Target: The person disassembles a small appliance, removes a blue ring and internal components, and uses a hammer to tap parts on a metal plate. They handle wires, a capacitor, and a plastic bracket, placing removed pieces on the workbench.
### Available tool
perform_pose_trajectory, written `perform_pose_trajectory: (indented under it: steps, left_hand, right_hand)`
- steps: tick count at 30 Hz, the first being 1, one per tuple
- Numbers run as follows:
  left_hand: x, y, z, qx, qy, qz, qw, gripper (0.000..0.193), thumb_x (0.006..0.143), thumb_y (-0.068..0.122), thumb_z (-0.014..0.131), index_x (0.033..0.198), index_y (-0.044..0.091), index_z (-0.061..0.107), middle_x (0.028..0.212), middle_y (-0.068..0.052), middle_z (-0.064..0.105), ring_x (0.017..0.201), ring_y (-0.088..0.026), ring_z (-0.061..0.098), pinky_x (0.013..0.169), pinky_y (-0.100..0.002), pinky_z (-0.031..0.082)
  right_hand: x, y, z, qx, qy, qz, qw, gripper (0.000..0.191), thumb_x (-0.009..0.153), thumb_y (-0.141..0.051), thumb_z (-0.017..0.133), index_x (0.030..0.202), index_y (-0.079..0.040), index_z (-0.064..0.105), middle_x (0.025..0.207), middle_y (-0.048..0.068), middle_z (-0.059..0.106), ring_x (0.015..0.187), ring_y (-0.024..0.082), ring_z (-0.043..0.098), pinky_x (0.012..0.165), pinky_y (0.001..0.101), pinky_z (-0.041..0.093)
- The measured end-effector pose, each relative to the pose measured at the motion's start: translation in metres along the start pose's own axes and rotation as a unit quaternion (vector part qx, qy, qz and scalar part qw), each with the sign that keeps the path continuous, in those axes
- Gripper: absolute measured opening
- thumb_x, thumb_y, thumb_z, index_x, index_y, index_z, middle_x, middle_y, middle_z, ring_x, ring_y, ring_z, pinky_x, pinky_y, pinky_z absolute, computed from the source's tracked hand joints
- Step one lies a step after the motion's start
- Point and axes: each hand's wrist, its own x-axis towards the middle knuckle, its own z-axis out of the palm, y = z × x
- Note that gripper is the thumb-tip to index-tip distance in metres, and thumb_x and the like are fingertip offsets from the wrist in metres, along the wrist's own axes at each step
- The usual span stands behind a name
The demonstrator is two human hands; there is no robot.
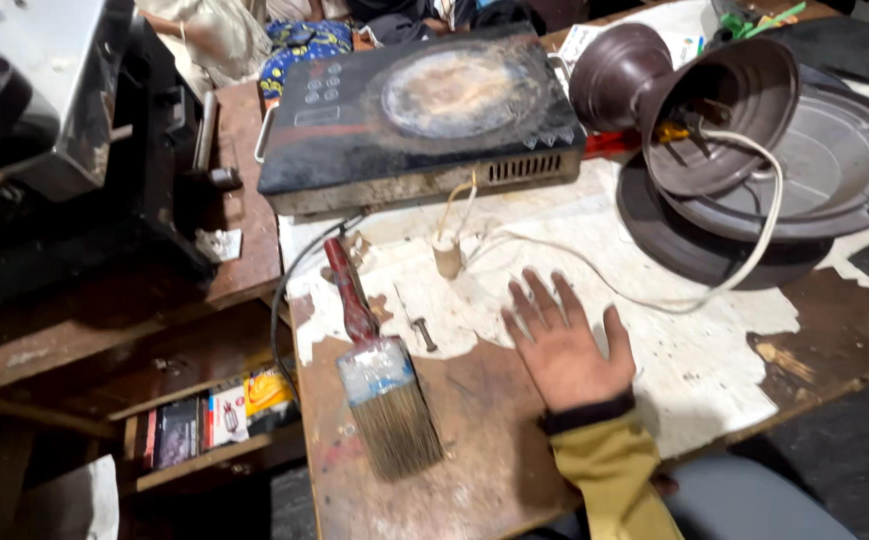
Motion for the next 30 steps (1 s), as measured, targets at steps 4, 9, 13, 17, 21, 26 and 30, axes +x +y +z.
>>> perform_pose_trajectory:
  steps: [4,9,13,17,21,26,30]
  left_hand:
    - [-0.018,0.033,-0.025,-0.007,0.021,0.043,0.999,0.053,0.088,0.002,0.068,0.139,0.002,0.054,0.098,-0.018,0.071,0.085,-0.034,0.069,0.075,-0.044,0.057]
    - [-0.026,0.071,-0.065,0.008,0.040,0.107,0.993,0.059,0.086,0.004,0.068,0.143,0.004,0.053,0.099,-0.016,0.072,0.085,-0.031,0.069,0.075,-0.042,0.057]
    - [-0.050,0.101,-0.098,0.087,-0.046,0.122,0.988,0.065,0.084,0.005,0.069,0.146,0.006,0.053,0.099,-0.015,0.073,0.084,-0.029,0.069,0.075,-0.041,0.057]
    - [-0.081,0.145,-0.112,0.028,-0.055,0.230,0.971,0.094,0.071,0.024,0.075,0.153,-0.005,0.040,0.100,-0.018,0.074,0.076,-0.030,0.066,0.072,-0.041,0.057]
    - [-0.101,0.198,-0.118,-0.069,0.011,0.333,0.940,0.086,0.075,-0.002,0.063,0.154,-0.009,0.030,0.104,-0.020,0.071,0.086,-0.031,0.068,0.082,-0.044,0.058]
    - [-0.116,0.260,-0.126,-0.139,0.007,0.396,0.908,0.086,0.078,0.007,0.063,0.156,-0.003,0.027,0.091,-0.017,0.068,0.079,-0.030,0.067,0.076,-0.044,0.057]
    - [-0.119,0.308,-0.113,-0.202,-0.027,0.431,0.879,0.077,0.091,0.012,0.058,0.160,0.004,0.027,0.081,-0.011,0.065,0.071,-0.027,0.065,0.072,-0.043,0.056]
  right_hand:
    - [0.007,-0.003,0.006,0.020,-0.005,-0.024,1.000,0.067,0.099,-0.045,0.052,0.155,-0.009,0.040,0.166,0.019,0.033,0.154,0.036,0.031,0.128,0.0543,0.023]
    - [0.004,-0.003,0.018,0.019,-0.001,-0.020,1.000,0.068,0.097,-0.045,0.052,0.153,-0.010,0.039,0.163,0.022,0.034,0.151,0.037,0.032,0.125,0.0552,0.026]
    - [-0.002,-0.001,0.019,-0.016,-0.014,-0.031,0.999,0.069,0.097,-0.045,0.051,0.153,-0.006,0.039,0.161,0.026,0.034,0.150,0.040,0.033,0.125,0.0551,0.025]
    - [-0.006,0.002,0.009,-0.076,-0.045,-0.064,0.994,0.066,0.101,-0.041,0.047,0.150,0.003,0.041,0.160,0.030,0.035,0.150,0.042,0.034,0.126,0.0546,0.024]
    - [-0.007,0.003,-0.001,-0.219,-0.062,-0.137,0.964,0.059,0.107,-0.037,0.041,0.151,0.003,0.041,0.163,0.027,0.036,0.156,0.033,0.030,0.130,0.0479,0.015]
    - [-0.024,0.006,-0.006,-0.469,-0.012,-0.331,0.819,0.057,0.114,-0.038,0.029,0.133,0.006,0.060,0.144,0.024,0.063,0.159,0.036,0.034,0.131,0.0565,0.021]
    - [-0.043,-0.003,-0.001,-0.634,0.019,-0.458,0.623,0.047,0.119,-0.031,0.023,0.125,-0.002,0.060,0.132,0.014,0.071,0.150,0.034,0.049,0.137,0.0536,0.014]
